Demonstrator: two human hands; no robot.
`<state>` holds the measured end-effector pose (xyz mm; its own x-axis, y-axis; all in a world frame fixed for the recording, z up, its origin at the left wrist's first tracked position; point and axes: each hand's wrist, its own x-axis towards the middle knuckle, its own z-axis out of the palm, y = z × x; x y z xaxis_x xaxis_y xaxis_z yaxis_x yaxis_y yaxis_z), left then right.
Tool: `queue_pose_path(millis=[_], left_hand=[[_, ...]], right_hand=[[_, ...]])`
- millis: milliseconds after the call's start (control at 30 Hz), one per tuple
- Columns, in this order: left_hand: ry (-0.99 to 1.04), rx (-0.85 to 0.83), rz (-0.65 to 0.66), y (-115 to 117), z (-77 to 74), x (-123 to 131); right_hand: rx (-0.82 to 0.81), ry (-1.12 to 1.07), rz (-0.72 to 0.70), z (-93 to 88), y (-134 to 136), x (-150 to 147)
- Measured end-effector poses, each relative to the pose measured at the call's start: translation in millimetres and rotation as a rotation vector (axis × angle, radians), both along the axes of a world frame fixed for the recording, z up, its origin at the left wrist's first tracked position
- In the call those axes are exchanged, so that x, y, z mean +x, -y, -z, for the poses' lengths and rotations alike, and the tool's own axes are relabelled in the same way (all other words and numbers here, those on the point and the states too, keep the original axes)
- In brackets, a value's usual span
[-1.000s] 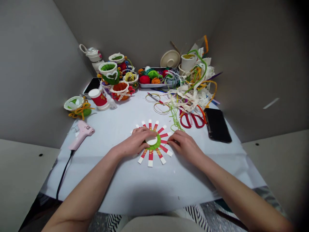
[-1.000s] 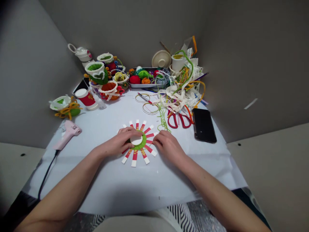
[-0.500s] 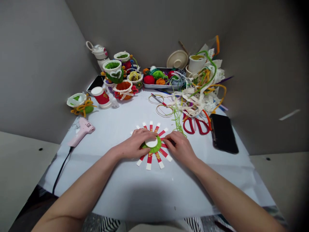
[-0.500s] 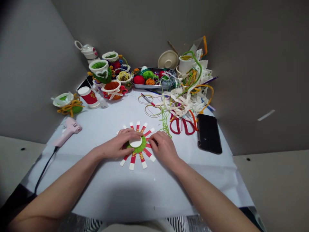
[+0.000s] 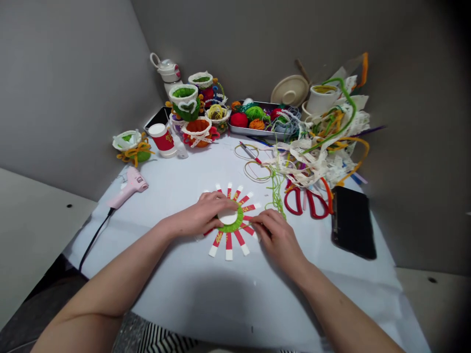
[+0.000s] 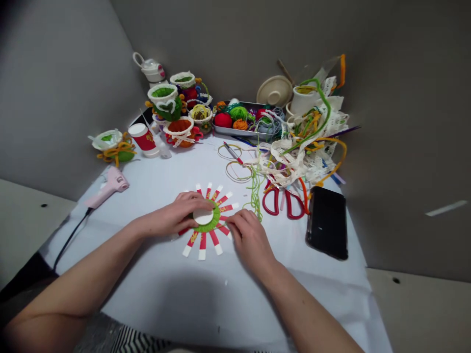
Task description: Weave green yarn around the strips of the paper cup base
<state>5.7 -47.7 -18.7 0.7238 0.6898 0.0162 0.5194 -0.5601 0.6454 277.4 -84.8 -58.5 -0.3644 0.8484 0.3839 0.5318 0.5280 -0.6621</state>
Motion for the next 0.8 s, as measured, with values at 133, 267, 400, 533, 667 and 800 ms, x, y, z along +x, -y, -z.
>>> queue_pose_path(millis=[133,267,400,533,667,800], left_hand=[[-0.03,-0.012,0.047,-0.1,-3.5,-4.2],[-0.059,-0.019,0.084,0.2,-4.0,-5.2],[-0.055,-0.037,0.085,-0.6,-3.7,-6.5],[-0.021,-0.043,0.092,-2.3,-1.6,-8.0],[0.007,-0.051,0.105,-3.6,0.6,-8.8],[0.009,-0.061,0.105,-4.1,1.5,-9.4]], right_hand=[[0.032,0.016,-0.089,-6.5,8.3,-0.2],[0.034,0.091,-0.151,-11.5,15.6,1.3],[0.013,0.206,-0.209,-17.5,22.4,4.7],[-0.012,0.308,-0.333,-25.0,30.8,7.4],[-0.028,0.413,-0.379,-28.1,39.6,8.0],[-0.001,0.445,-0.303,-27.3,43.0,10.8]])
